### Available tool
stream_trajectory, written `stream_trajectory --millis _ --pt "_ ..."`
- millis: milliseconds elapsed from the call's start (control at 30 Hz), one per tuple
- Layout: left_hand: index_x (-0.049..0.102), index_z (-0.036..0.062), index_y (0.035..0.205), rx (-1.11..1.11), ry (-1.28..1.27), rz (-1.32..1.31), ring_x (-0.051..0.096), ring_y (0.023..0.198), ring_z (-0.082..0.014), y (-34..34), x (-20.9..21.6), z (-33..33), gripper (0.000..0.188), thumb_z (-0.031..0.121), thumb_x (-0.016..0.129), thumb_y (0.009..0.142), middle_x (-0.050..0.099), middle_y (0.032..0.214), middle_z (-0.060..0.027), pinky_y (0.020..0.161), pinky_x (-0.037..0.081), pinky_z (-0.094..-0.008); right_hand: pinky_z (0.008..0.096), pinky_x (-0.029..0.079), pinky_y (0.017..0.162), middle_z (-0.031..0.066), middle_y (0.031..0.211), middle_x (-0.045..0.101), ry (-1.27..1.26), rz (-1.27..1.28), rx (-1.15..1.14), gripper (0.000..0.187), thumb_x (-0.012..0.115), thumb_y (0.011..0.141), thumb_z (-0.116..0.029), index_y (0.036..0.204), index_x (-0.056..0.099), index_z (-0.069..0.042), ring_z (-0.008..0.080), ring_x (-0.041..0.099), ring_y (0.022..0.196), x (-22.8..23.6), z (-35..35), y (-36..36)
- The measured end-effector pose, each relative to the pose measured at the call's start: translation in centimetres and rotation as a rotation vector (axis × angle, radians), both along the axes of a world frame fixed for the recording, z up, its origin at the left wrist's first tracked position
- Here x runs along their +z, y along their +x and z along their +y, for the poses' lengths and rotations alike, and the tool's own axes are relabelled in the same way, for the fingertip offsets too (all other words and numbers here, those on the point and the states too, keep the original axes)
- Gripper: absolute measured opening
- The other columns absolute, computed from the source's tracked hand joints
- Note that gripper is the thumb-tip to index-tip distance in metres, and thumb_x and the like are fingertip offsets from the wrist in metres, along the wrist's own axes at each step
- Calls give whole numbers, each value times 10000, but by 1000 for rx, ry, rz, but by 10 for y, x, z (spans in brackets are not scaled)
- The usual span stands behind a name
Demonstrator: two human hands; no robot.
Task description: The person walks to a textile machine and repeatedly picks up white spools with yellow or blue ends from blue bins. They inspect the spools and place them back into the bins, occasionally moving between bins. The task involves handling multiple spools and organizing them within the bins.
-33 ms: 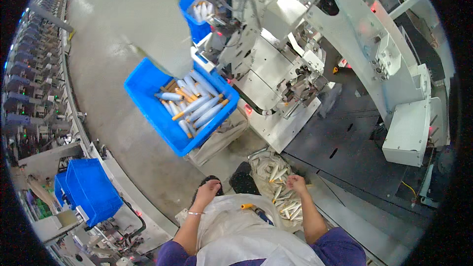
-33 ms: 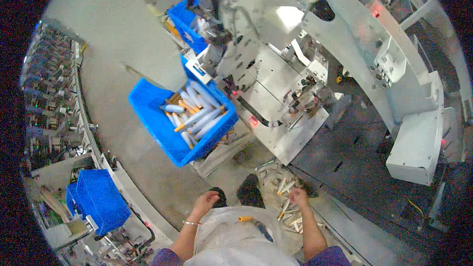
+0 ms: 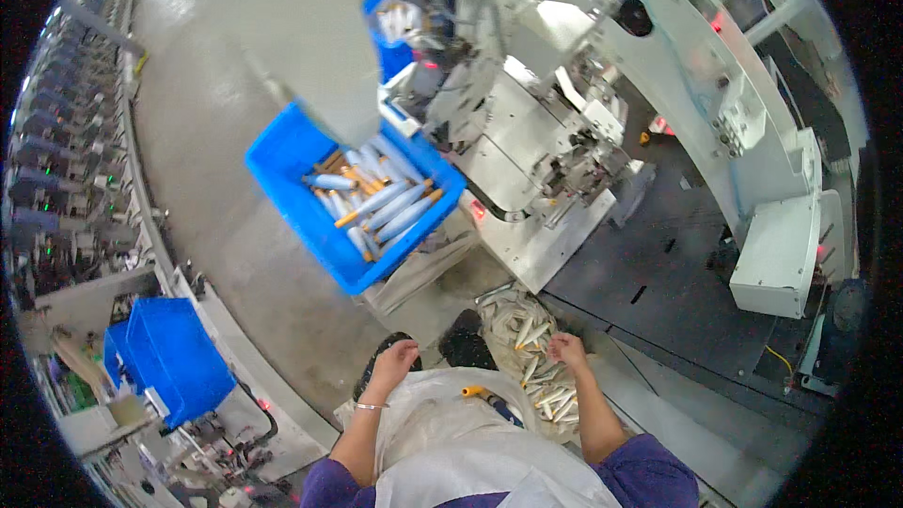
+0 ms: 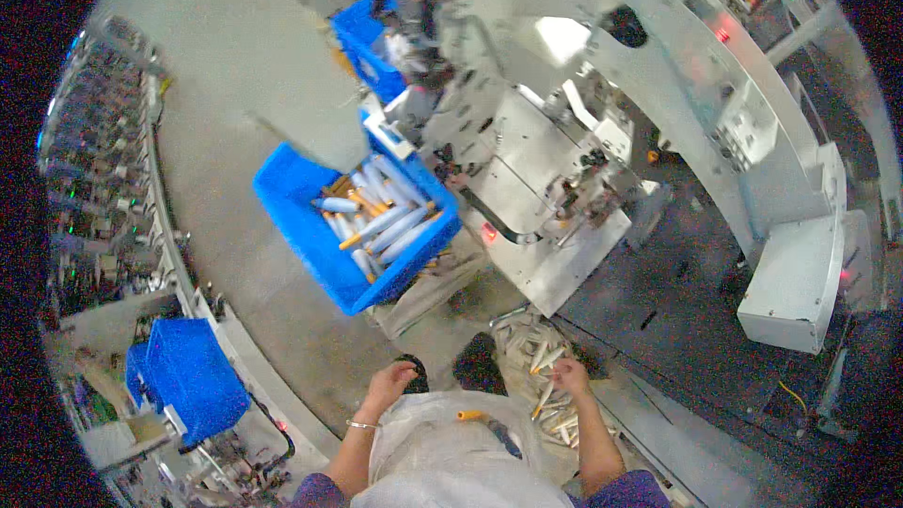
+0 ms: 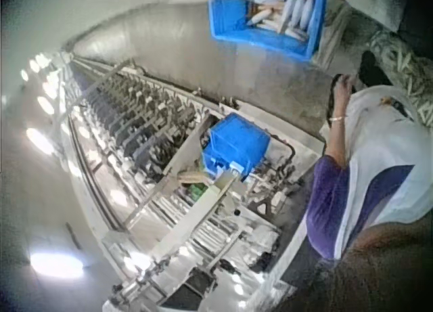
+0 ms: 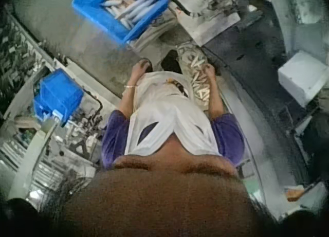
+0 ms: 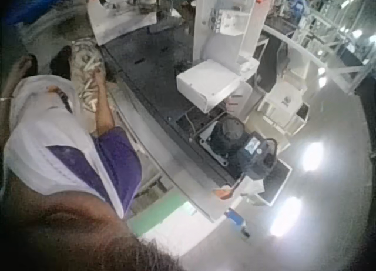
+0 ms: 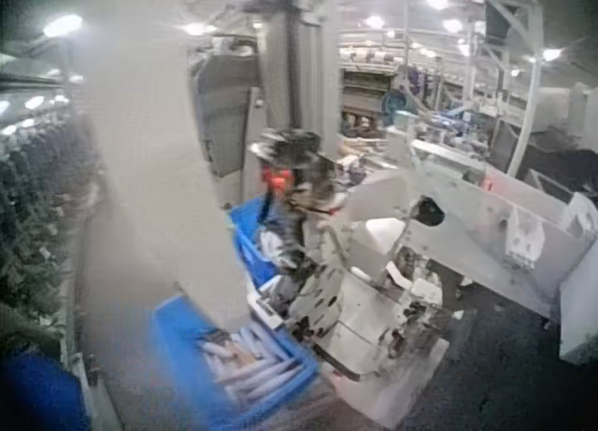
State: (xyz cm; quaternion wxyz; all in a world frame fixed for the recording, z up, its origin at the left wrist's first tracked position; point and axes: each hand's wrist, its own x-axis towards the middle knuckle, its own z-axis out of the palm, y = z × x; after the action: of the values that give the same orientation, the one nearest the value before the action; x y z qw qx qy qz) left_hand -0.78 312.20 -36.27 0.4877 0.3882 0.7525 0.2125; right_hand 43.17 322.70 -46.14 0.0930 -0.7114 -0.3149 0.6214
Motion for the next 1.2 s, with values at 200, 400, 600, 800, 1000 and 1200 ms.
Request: stream_trajectory --millis 200,400,600,800,1000,1200 --pt "620 -14 1076 491 215 -278 654 827 -143 -89 82 -5 237 164 548 938 700 886 -83 749 504 -270 276 534 619 85 851 652 207 73 189 225 503 900 -45 1093 611 -4 150 632 708 64 61 -107" --pt "650 -5 993 519 322 -80 640 780 -129 -230 122 82 188 139 551 923 701 861 -88 719 501 -264 277 531 666 90 977 660 442 194 141 234 514 935 -93 1138 593 -9 160 641 798 147 142 -277" --pt "669 43 931 42 373 89 642 840 -341 -310 79 260 197 197 561 870 671 875 -170 729 494 -432 332 523 777 96 1005 665 707 -115 525 212 547 919 -121 1079 628 -8 208 646 888 163 186 -446" --pt "698 50 856 -269 91 249 647 875 -342 -327 -12 337 171 167 583 809 671 885 -193 780 503 -431 462 424 945 90 1157 602 642 -706 1347 297 495 866 -80 1133 621 -112 291 516 1160 41 239 -508" --pt "683 -16 846 -695 202 348 658 813 -372 -255 -83 346 205 111 528 805 668 854 -227 804 498 -470 524 354 1000 106 1310 522 740 -756 1556 330 455 892 -149 1191 590 -107 278 471 1235 -48 245 -504" --pt "687 3 1011 -424 -304 145 626 1014 -336 -224 -113 315 304 185 501 854 645 1096 -188 879 490 -437 389 460 955 160 1245 569 220 -563 1834 299 527 857 -177 1114 662 -109 268 531 1180 -46 253 -523"
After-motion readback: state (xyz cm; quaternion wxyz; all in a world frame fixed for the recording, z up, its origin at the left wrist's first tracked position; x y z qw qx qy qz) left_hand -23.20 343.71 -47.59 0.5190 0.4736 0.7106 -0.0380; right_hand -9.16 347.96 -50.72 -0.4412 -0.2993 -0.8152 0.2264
